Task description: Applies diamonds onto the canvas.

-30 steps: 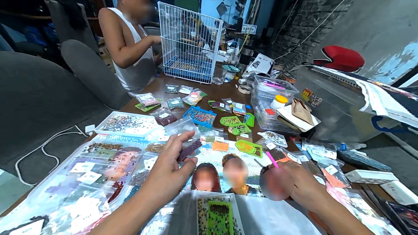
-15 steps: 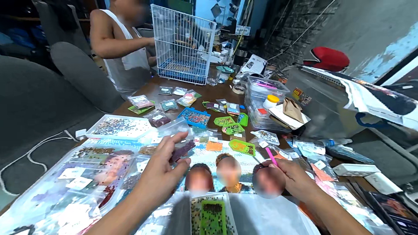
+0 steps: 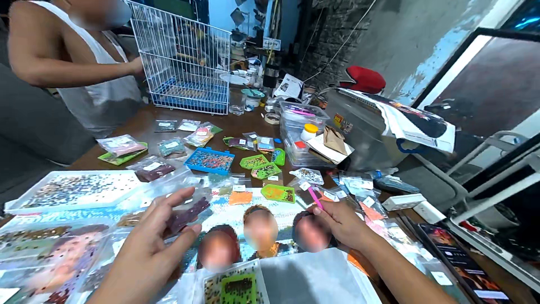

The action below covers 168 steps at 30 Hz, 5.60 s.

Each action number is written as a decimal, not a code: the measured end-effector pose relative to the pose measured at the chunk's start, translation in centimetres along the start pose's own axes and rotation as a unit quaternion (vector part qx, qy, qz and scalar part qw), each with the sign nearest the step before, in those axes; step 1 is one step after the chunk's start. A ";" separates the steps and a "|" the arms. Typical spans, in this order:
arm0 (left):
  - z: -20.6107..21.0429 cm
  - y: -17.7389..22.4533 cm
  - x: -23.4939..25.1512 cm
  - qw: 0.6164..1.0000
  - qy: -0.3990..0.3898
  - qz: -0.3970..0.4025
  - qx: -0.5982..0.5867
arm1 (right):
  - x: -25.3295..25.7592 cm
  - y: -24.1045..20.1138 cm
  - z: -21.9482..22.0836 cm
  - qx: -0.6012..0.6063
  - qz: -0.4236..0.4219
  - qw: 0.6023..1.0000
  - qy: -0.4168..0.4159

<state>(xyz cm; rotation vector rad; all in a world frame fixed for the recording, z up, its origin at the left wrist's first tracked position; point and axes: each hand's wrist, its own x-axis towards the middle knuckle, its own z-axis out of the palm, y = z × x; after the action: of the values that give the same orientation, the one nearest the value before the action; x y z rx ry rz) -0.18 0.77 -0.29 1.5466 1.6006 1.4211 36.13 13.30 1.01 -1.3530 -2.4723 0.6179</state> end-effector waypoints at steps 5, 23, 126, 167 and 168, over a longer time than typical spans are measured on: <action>0.0 -0.4 0.0 1.000 0.004 0.004 -0.001 | -0.1 -1.1 1.0 -0.012 -0.074 0.997 0.007; 0.3 -0.6 0.1 1.000 0.020 0.003 0.008 | 0.2 -1.8 2.5 -0.133 -0.185 0.973 0.042; -0.6 2.1 -0.1 0.983 -0.172 -0.021 0.066 | 0.3 -6.4 3.7 -0.031 -0.359 0.928 -0.090; -4.5 5.1 0.6 0.959 0.037 0.142 -0.241 | 1.0 -7.0 6.1 -0.030 -0.376 0.926 -0.006; -5.2 5.6 0.6 0.950 0.051 0.172 -0.255 | 1.1 -7.0 6.2 -0.031 -0.377 0.926 -0.001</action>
<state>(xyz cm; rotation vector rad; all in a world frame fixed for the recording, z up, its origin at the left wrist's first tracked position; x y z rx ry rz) -2.66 -1.45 6.64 1.4894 0.9205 1.9417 27.82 9.45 -1.01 -0.3223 -2.7329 0.3455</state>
